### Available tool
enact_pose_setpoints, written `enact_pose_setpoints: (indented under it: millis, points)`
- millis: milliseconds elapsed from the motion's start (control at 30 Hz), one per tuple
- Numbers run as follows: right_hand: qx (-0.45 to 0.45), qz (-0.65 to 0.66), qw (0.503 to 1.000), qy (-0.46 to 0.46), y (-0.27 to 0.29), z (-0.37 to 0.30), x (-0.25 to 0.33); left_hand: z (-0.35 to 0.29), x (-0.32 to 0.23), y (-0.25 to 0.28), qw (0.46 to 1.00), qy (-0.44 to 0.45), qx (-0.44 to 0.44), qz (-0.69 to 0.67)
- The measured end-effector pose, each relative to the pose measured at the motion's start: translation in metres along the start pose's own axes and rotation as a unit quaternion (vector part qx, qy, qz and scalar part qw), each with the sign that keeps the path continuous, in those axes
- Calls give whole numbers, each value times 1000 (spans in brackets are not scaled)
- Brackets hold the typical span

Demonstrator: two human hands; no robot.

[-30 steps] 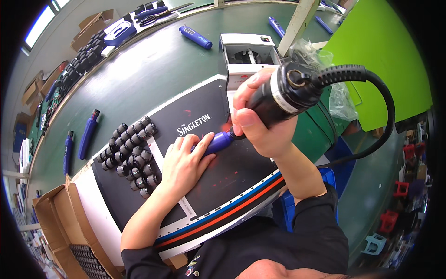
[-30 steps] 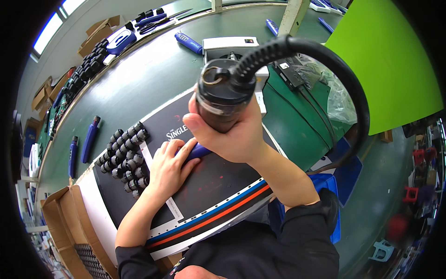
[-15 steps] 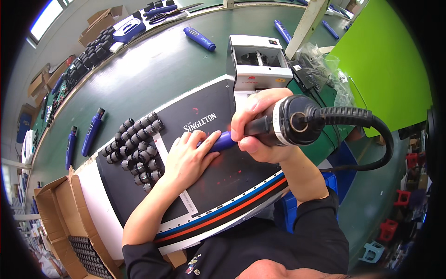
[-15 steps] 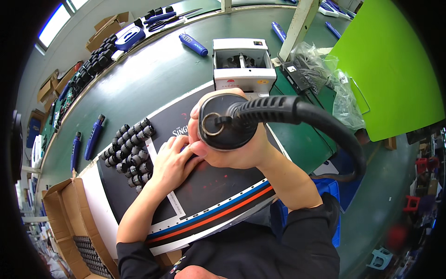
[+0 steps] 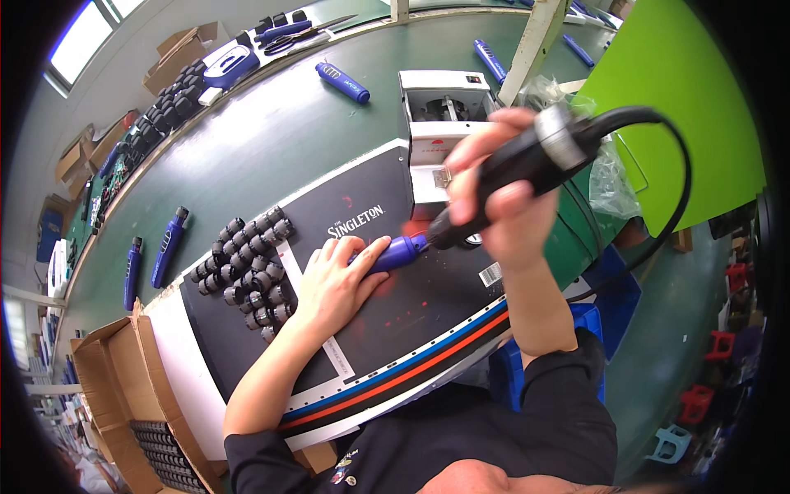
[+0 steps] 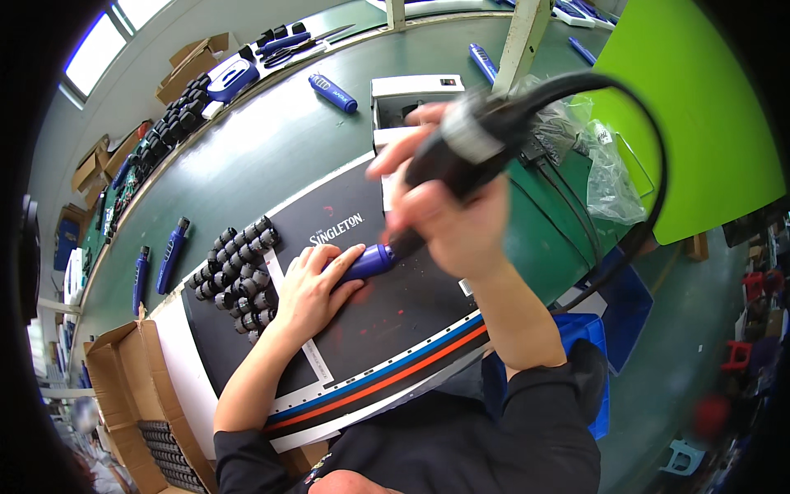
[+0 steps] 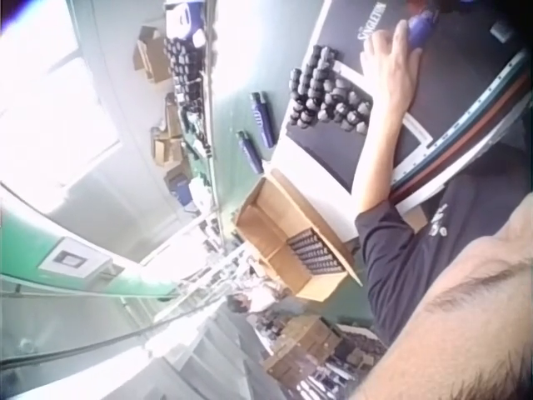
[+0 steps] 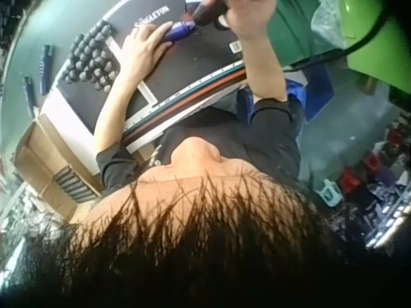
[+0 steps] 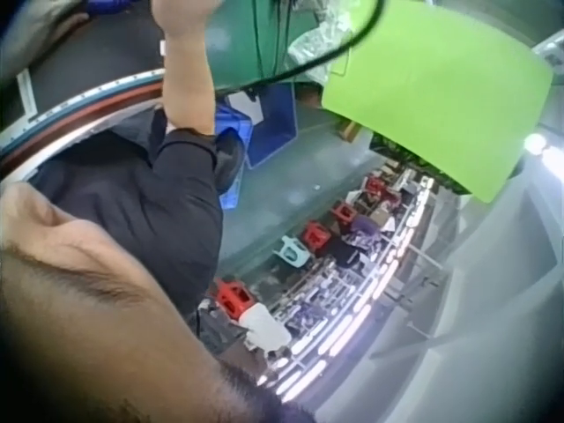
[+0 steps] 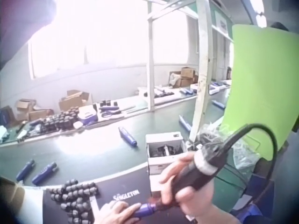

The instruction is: The person assembles a blue cylindrical device by securing its black internal components with an electric screwdriver.

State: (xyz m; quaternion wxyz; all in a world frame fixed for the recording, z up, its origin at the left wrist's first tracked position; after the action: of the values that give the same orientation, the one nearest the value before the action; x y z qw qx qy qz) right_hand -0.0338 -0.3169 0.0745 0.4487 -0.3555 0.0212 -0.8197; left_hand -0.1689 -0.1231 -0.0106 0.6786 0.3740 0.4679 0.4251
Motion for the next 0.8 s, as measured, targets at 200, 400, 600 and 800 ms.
enact_pose_setpoints:
  millis: [200,400,600,800]
  points:
    - [-285,-142,940,-120,72,15,48,-2,-1,3,1000,5,-7,15]
    - [-312,-328,854,-257,155,-37,-29,-4,-5,2,999,-33,8,27]
    - [-67,-754,603,-250,189,-54,-34,13,21,48,968,150,-24,202]
    - [-179,-663,727,11,111,-18,4,13,67,49,946,130,-12,295]
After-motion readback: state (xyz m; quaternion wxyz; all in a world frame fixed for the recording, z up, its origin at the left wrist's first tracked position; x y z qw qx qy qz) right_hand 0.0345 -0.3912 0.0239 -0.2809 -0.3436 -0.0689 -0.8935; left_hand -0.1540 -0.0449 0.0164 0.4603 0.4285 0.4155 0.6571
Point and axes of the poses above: each hand's wrist, its own z-axis towards the middle knuckle, its own y-axis out of the back of the hand, x = y × z, the point moved 1 cm from there along z, towards the middle knuckle, and after that the axes turned 4 degrees about y, right-handed, at the moved point
